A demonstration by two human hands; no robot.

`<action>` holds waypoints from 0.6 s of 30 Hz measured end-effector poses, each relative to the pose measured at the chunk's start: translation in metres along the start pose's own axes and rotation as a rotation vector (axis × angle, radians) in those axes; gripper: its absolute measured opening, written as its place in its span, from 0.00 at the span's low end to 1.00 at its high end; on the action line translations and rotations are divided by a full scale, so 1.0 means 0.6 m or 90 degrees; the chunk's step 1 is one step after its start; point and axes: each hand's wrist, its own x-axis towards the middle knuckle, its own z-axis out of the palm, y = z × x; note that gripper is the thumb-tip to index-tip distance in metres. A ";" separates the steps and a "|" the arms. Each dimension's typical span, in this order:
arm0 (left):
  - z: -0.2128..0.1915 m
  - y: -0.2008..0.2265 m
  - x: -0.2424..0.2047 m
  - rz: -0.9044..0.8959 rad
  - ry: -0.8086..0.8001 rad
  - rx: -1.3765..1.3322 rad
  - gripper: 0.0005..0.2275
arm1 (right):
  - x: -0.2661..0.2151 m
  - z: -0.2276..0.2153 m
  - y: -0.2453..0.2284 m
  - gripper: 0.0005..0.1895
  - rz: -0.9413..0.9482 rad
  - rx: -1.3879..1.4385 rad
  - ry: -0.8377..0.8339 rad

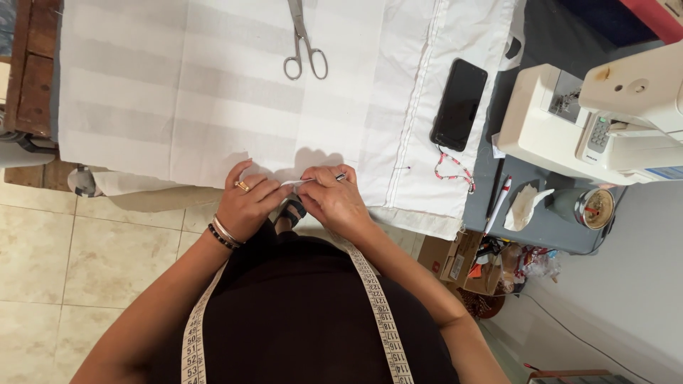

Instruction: Folding the edge of a fabric piece and pinning it to secure the hem before sewing.

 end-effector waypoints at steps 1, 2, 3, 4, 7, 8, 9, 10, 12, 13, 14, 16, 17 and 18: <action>0.001 -0.001 -0.001 -0.001 0.000 0.000 0.02 | -0.001 0.000 0.001 0.03 0.000 0.001 -0.001; 0.003 -0.002 -0.002 0.002 -0.002 0.007 0.02 | -0.002 0.000 0.002 0.04 0.004 0.005 -0.007; 0.005 -0.004 -0.003 0.007 -0.004 0.012 0.03 | -0.003 0.001 0.004 0.04 0.008 0.009 -0.012; 0.001 -0.001 0.000 0.007 -0.004 0.012 0.03 | -0.005 0.003 0.005 0.04 0.008 0.010 -0.013; -0.002 0.000 0.006 0.011 -0.018 0.019 0.03 | -0.006 0.007 0.011 0.05 0.000 0.008 -0.010; 0.000 -0.001 0.005 0.011 -0.024 0.021 0.03 | -0.005 0.007 0.011 0.05 0.002 0.007 -0.008; 0.000 -0.001 0.002 0.009 -0.030 0.024 0.03 | -0.005 0.008 0.010 0.05 0.003 0.008 -0.008; 0.001 0.000 -0.001 0.008 -0.030 0.025 0.03 | -0.007 0.008 0.011 0.05 0.002 0.008 -0.008; 0.004 -0.001 -0.007 0.003 -0.045 0.034 0.03 | -0.009 0.009 0.012 0.04 -0.003 -0.005 0.000; 0.004 0.001 -0.005 0.003 -0.045 0.034 0.03 | -0.007 0.005 0.010 0.04 -0.003 -0.005 0.000; 0.003 0.003 -0.004 -0.002 -0.050 0.037 0.03 | -0.004 0.001 0.007 0.05 -0.011 -0.006 0.021; 0.002 0.006 -0.003 -0.007 -0.057 0.039 0.02 | -0.004 -0.004 0.003 0.05 -0.017 -0.005 0.042; 0.002 0.006 -0.003 -0.013 -0.055 0.040 0.03 | -0.005 -0.007 0.002 0.08 -0.027 -0.012 0.059; 0.003 0.006 -0.002 -0.018 -0.053 0.041 0.03 | -0.006 -0.009 0.001 0.12 -0.036 -0.019 0.075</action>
